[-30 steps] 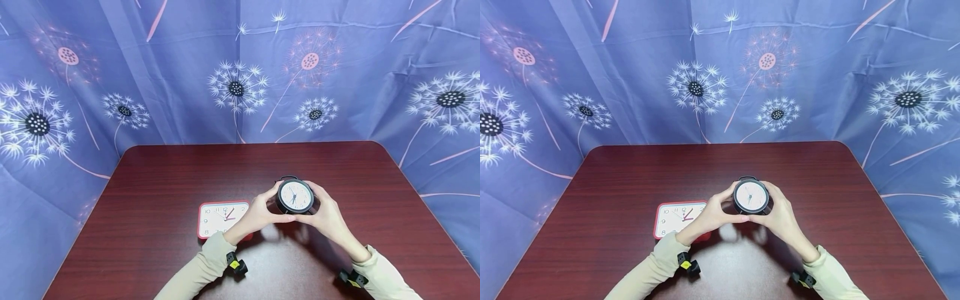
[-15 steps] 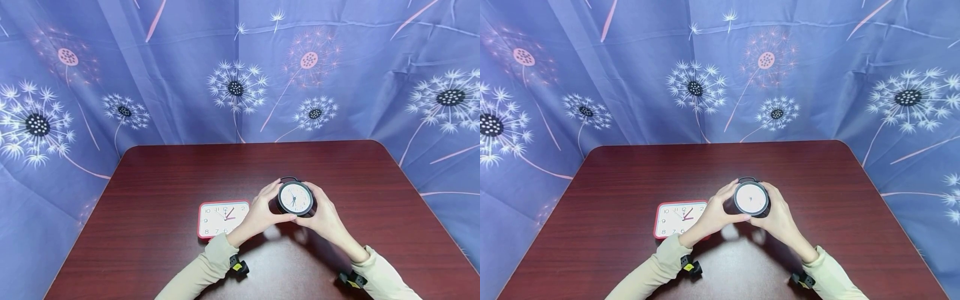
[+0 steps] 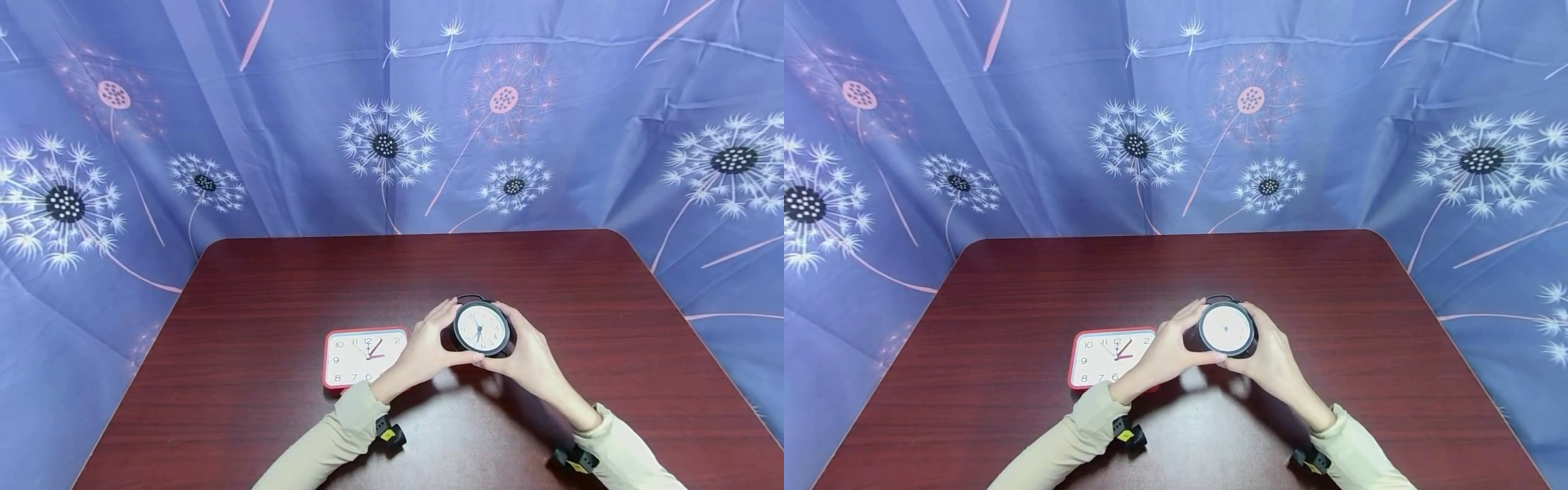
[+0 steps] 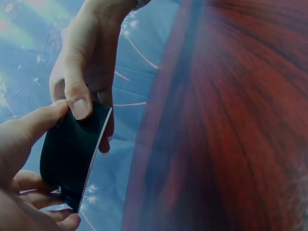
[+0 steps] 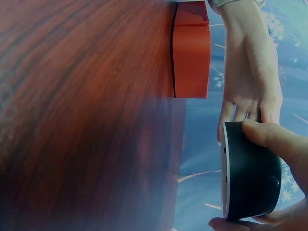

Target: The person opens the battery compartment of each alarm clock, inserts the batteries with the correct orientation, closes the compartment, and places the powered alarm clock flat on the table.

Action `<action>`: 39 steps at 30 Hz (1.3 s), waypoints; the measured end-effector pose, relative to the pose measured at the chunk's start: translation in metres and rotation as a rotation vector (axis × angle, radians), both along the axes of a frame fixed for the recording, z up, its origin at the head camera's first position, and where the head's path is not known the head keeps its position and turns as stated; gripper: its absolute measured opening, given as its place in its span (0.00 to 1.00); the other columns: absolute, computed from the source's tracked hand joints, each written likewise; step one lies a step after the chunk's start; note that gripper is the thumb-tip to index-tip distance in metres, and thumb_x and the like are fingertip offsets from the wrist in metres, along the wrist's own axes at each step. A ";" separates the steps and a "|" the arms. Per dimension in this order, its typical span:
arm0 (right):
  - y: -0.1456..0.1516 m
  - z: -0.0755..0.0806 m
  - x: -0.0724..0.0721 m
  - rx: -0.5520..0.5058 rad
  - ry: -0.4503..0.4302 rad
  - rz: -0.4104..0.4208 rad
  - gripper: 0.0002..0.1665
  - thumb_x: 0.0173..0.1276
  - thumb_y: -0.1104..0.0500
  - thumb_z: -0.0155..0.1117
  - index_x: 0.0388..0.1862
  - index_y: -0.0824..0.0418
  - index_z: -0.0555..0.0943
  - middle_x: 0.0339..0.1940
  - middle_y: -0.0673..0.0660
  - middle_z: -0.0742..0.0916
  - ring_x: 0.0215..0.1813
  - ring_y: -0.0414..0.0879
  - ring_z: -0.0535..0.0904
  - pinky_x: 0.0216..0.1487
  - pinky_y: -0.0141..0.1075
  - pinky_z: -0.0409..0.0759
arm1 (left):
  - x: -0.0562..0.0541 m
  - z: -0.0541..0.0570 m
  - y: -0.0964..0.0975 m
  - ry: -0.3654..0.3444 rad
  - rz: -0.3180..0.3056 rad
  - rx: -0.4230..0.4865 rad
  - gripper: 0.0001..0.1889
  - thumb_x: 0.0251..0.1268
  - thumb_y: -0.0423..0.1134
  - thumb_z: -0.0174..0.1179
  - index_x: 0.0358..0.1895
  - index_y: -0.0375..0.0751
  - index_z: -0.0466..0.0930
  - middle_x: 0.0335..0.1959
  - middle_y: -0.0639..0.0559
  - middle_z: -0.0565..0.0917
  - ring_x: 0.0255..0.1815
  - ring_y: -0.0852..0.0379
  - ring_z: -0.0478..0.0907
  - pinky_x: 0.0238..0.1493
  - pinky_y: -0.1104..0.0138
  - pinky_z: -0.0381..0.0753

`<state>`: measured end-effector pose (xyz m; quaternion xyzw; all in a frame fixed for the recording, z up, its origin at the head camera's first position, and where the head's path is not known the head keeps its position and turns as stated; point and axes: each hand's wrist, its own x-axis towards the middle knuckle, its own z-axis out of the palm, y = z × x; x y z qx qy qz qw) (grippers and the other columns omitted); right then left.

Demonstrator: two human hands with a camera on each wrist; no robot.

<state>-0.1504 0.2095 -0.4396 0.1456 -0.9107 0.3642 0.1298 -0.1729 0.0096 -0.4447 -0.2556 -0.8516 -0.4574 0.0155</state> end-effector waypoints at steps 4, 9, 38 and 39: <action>0.000 0.000 0.000 0.001 0.004 0.003 0.56 0.35 0.58 0.85 0.65 0.66 0.69 0.56 0.64 0.83 0.55 0.56 0.81 0.49 0.41 0.77 | -0.001 -0.001 0.000 0.008 -0.004 -0.024 0.44 0.49 0.50 0.74 0.69 0.36 0.66 0.72 0.41 0.66 0.76 0.50 0.58 0.70 0.50 0.63; 0.000 -0.003 -0.001 0.008 0.010 0.009 0.55 0.36 0.59 0.85 0.65 0.67 0.69 0.56 0.65 0.82 0.54 0.55 0.81 0.49 0.32 0.77 | 0.000 -0.003 0.000 0.009 -0.003 -0.054 0.45 0.49 0.51 0.73 0.70 0.35 0.66 0.72 0.41 0.66 0.76 0.49 0.59 0.69 0.47 0.64; -0.005 -0.011 0.001 0.053 -0.055 -0.010 0.54 0.34 0.57 0.85 0.62 0.67 0.69 0.54 0.65 0.83 0.51 0.57 0.82 0.48 0.52 0.78 | 0.004 -0.003 0.004 -0.010 -0.007 -0.167 0.39 0.49 0.47 0.74 0.65 0.39 0.69 0.69 0.39 0.69 0.73 0.45 0.64 0.67 0.53 0.69; -0.005 -0.012 0.001 0.057 -0.052 -0.009 0.54 0.34 0.57 0.85 0.62 0.68 0.69 0.53 0.65 0.83 0.51 0.57 0.82 0.48 0.52 0.78 | 0.004 -0.003 0.004 -0.009 -0.010 -0.176 0.39 0.49 0.47 0.74 0.64 0.39 0.69 0.69 0.38 0.69 0.72 0.45 0.64 0.67 0.53 0.69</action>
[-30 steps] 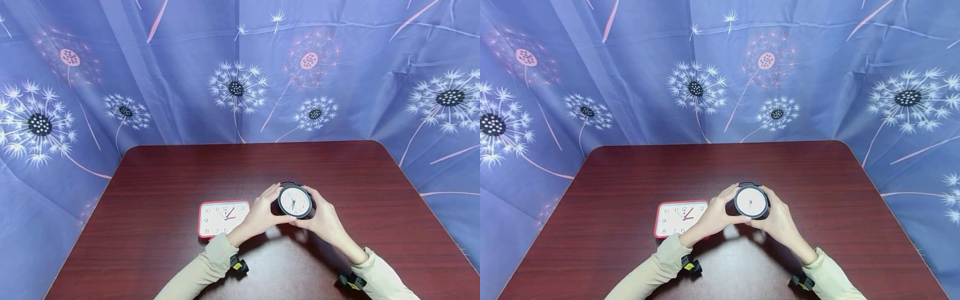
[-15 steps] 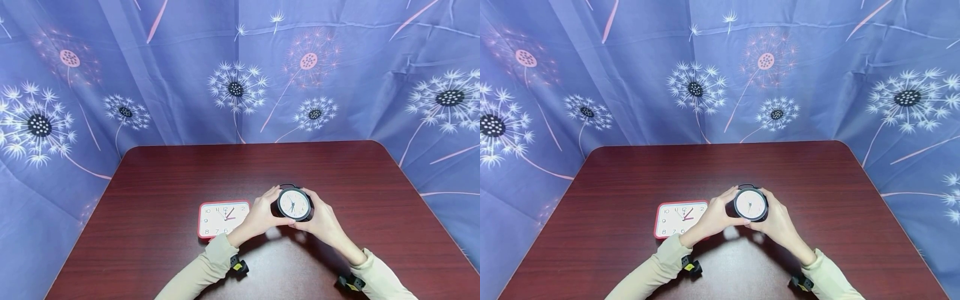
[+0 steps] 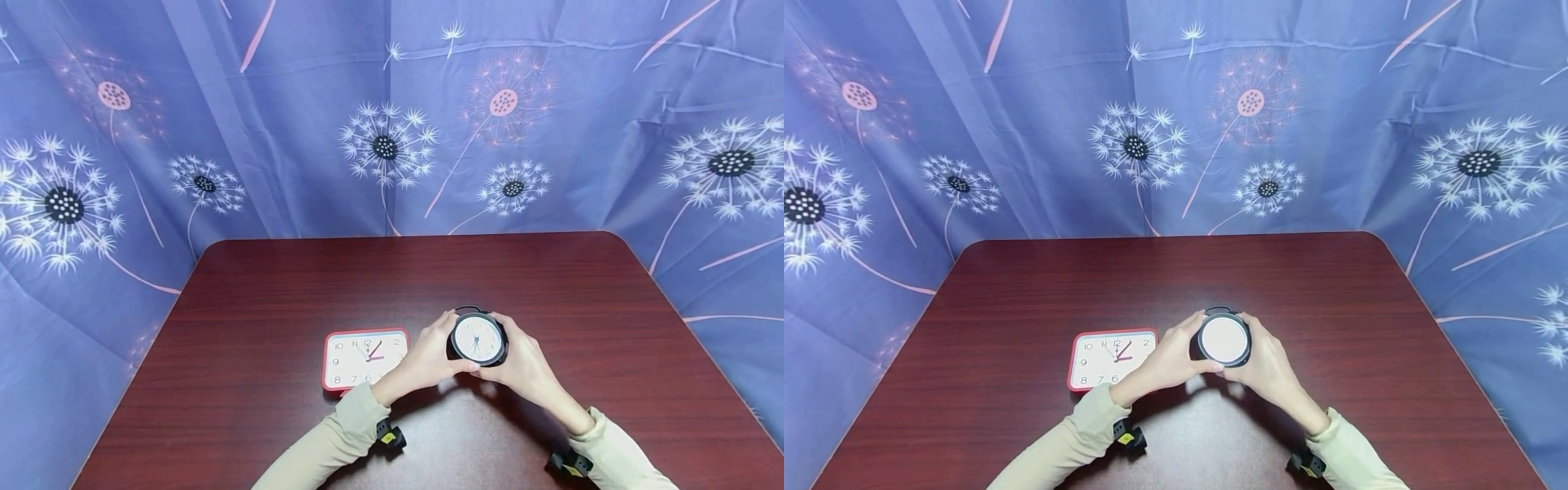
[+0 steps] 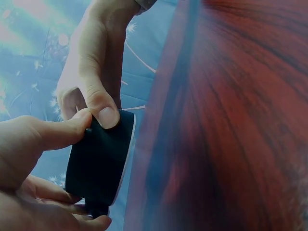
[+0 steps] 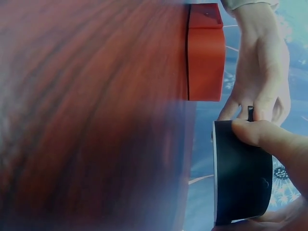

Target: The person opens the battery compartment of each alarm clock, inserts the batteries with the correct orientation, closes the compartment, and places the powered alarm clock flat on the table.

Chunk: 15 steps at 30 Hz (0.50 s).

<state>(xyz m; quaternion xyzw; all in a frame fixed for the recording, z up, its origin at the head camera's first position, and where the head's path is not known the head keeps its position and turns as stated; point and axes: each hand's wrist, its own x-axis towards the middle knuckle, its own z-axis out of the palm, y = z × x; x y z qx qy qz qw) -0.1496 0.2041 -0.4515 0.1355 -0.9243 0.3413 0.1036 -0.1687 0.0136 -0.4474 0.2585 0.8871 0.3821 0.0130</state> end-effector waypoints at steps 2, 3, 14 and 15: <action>-0.001 -0.001 0.000 0.009 0.006 0.001 0.53 0.34 0.57 0.85 0.61 0.68 0.70 0.52 0.65 0.84 0.50 0.57 0.82 0.47 0.52 0.78 | 0.000 -0.001 0.000 -0.011 -0.009 -0.014 0.37 0.49 0.46 0.74 0.63 0.40 0.69 0.69 0.38 0.70 0.71 0.43 0.66 0.66 0.52 0.70; -0.001 -0.002 0.000 0.012 0.008 0.001 0.53 0.33 0.57 0.85 0.61 0.68 0.70 0.52 0.65 0.84 0.49 0.57 0.82 0.47 0.52 0.78 | 0.000 -0.001 0.000 -0.019 -0.012 -0.020 0.37 0.49 0.46 0.74 0.63 0.39 0.68 0.69 0.37 0.69 0.71 0.42 0.66 0.66 0.51 0.70; -0.003 -0.007 0.000 0.051 -0.031 -0.028 0.52 0.31 0.52 0.85 0.56 0.67 0.71 0.45 0.63 0.85 0.42 0.54 0.83 0.40 0.49 0.78 | 0.001 -0.002 -0.001 -0.086 -0.039 -0.144 0.46 0.54 0.47 0.70 0.71 0.27 0.57 0.72 0.34 0.63 0.74 0.41 0.61 0.70 0.55 0.64; -0.003 -0.007 0.000 0.054 -0.030 -0.029 0.52 0.31 0.52 0.85 0.56 0.67 0.71 0.45 0.63 0.85 0.41 0.54 0.82 0.40 0.49 0.78 | 0.000 -0.002 -0.001 -0.085 -0.043 -0.146 0.46 0.54 0.47 0.70 0.71 0.27 0.57 0.72 0.34 0.63 0.74 0.41 0.61 0.70 0.55 0.64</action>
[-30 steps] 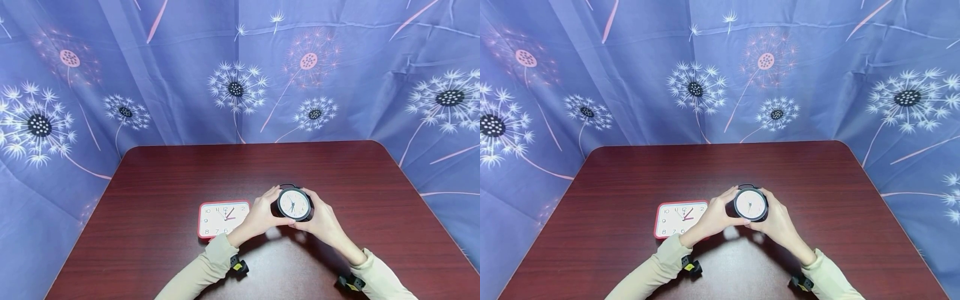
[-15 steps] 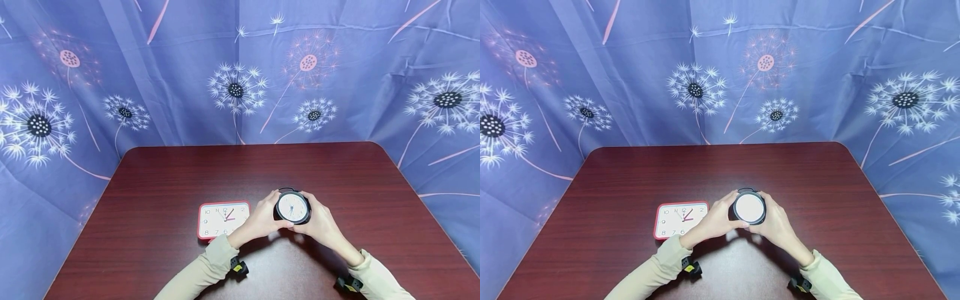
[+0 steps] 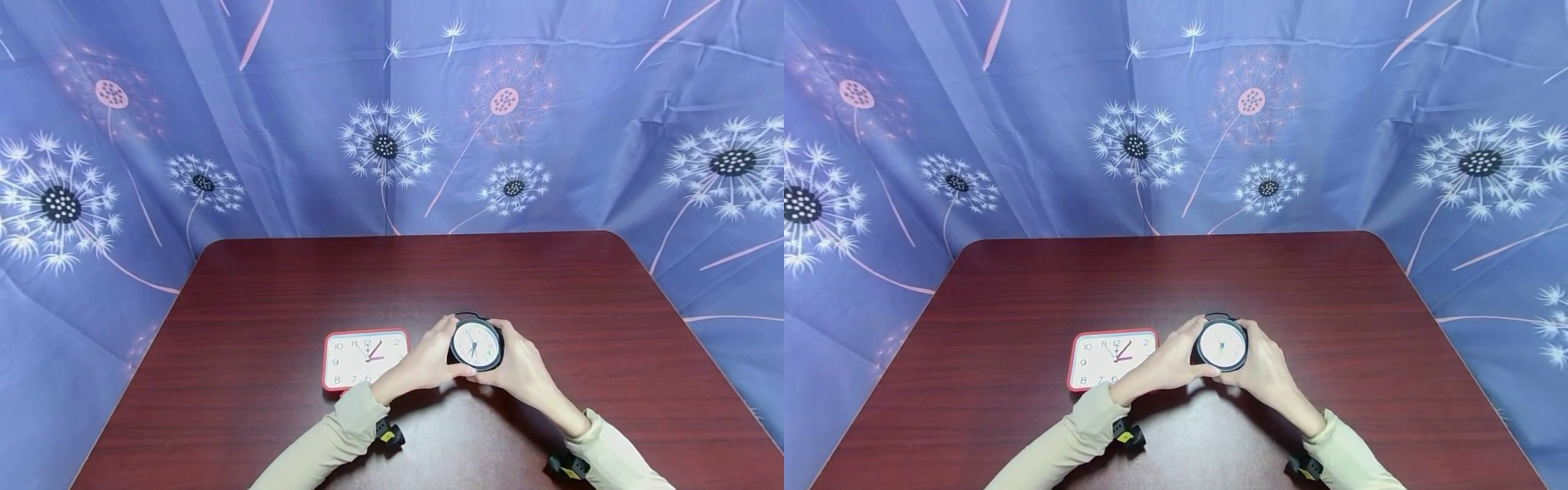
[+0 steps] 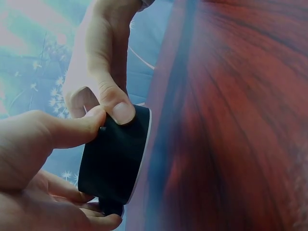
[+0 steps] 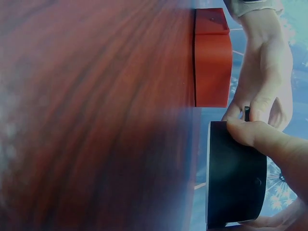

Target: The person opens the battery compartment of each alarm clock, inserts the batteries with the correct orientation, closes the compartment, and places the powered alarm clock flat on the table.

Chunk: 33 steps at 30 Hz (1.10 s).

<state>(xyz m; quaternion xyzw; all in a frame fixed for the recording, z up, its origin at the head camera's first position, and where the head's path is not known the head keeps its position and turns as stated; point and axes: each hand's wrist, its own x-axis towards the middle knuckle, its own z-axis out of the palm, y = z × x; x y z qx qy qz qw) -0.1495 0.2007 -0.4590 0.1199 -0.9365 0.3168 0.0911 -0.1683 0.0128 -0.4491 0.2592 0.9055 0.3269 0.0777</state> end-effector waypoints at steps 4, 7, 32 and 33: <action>-0.001 0.000 0.000 0.017 0.003 0.002 0.51 0.30 0.52 0.85 0.54 0.67 0.71 0.42 0.62 0.85 0.40 0.53 0.82 0.38 0.48 0.78 | 0.000 0.001 -0.001 -0.019 -0.007 -0.024 0.46 0.56 0.48 0.69 0.72 0.27 0.55 0.73 0.34 0.61 0.74 0.42 0.61 0.71 0.56 0.64; -0.002 0.001 0.000 0.029 0.006 0.004 0.50 0.29 0.52 0.85 0.53 0.67 0.71 0.41 0.62 0.85 0.39 0.53 0.82 0.37 0.48 0.78 | 0.000 0.001 -0.001 -0.037 -0.015 -0.042 0.47 0.57 0.48 0.68 0.72 0.27 0.54 0.73 0.34 0.60 0.73 0.42 0.61 0.71 0.56 0.64; -0.011 0.001 0.002 0.090 -0.006 0.006 0.47 0.24 0.55 0.83 0.45 0.69 0.71 0.35 0.60 0.84 0.35 0.52 0.81 0.35 0.46 0.78 | 0.001 -0.006 -0.002 -0.034 -0.057 -0.085 0.47 0.57 0.46 0.69 0.72 0.24 0.53 0.72 0.36 0.62 0.71 0.45 0.65 0.70 0.61 0.66; -0.011 0.000 0.002 0.091 -0.005 0.006 0.47 0.24 0.54 0.83 0.45 0.69 0.71 0.34 0.60 0.84 0.35 0.52 0.81 0.35 0.46 0.78 | 0.001 -0.006 -0.002 -0.044 -0.056 -0.077 0.47 0.57 0.45 0.69 0.72 0.24 0.52 0.72 0.36 0.62 0.71 0.45 0.65 0.70 0.60 0.65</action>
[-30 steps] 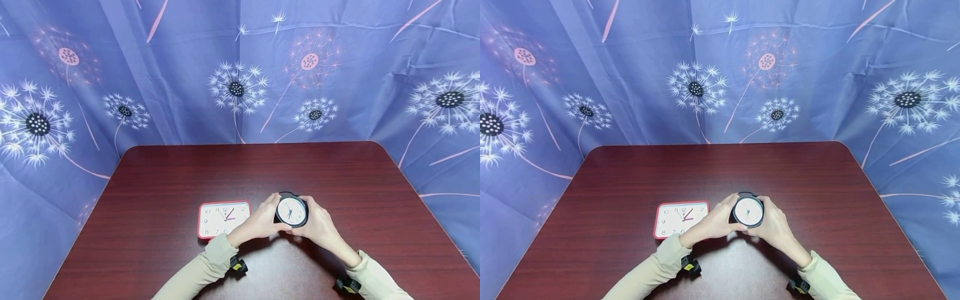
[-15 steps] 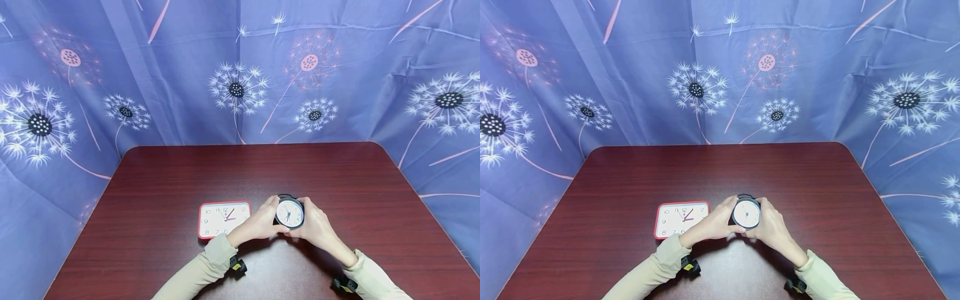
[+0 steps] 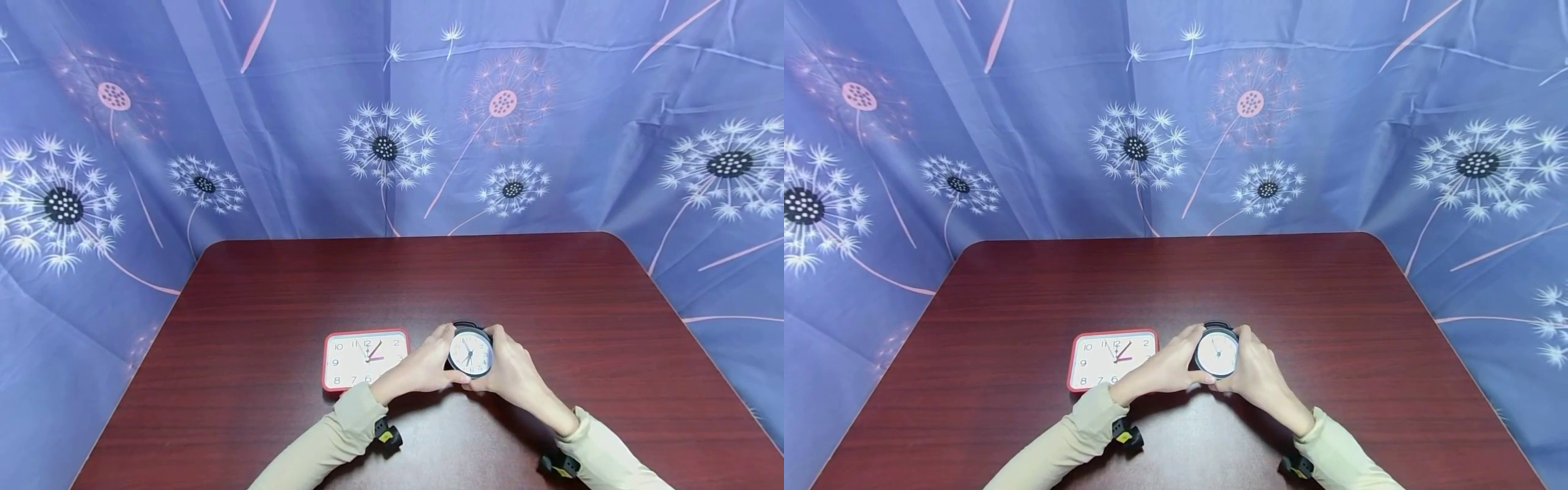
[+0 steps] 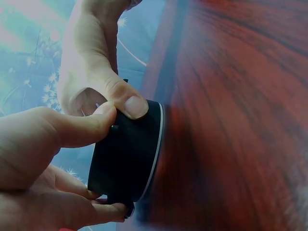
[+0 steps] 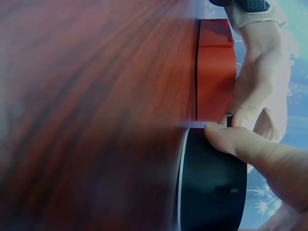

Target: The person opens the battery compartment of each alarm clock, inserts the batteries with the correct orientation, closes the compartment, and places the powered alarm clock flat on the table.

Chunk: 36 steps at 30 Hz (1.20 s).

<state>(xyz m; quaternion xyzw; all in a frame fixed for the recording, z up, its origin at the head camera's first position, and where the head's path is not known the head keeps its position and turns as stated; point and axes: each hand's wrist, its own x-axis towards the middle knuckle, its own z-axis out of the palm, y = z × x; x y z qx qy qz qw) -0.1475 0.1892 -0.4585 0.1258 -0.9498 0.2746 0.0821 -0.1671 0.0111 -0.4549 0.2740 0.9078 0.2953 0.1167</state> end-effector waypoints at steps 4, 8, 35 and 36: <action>-0.001 0.000 0.000 0.004 -0.016 -0.008 0.47 0.24 0.54 0.84 0.45 0.69 0.71 0.34 0.60 0.84 0.34 0.51 0.81 0.35 0.46 0.78 | -0.001 0.000 0.000 -0.021 0.002 -0.004 0.47 0.58 0.45 0.68 0.72 0.23 0.51 0.73 0.35 0.60 0.72 0.44 0.63 0.71 0.59 0.64; -0.001 0.001 -0.001 0.001 -0.042 -0.013 0.47 0.25 0.54 0.84 0.45 0.69 0.71 0.33 0.60 0.84 0.34 0.51 0.81 0.35 0.45 0.78 | -0.001 -0.001 -0.001 -0.031 -0.003 -0.009 0.47 0.58 0.46 0.68 0.72 0.23 0.51 0.73 0.34 0.59 0.73 0.44 0.61 0.72 0.59 0.62; 0.016 0.031 0.005 0.056 -0.317 0.093 0.64 0.34 0.39 0.83 0.63 0.73 0.66 0.48 0.66 0.84 0.48 0.57 0.82 0.46 0.51 0.79 | -0.007 0.011 -0.013 0.125 -0.071 -0.024 0.47 0.58 0.61 0.63 0.73 0.36 0.59 0.70 0.41 0.68 0.70 0.50 0.68 0.67 0.61 0.69; 0.019 0.035 0.005 0.052 -0.320 0.097 0.64 0.37 0.38 0.81 0.65 0.73 0.64 0.50 0.68 0.83 0.50 0.59 0.82 0.47 0.52 0.79 | -0.008 0.014 -0.017 0.137 -0.060 -0.007 0.44 0.60 0.60 0.61 0.73 0.36 0.59 0.70 0.41 0.69 0.70 0.49 0.68 0.68 0.59 0.68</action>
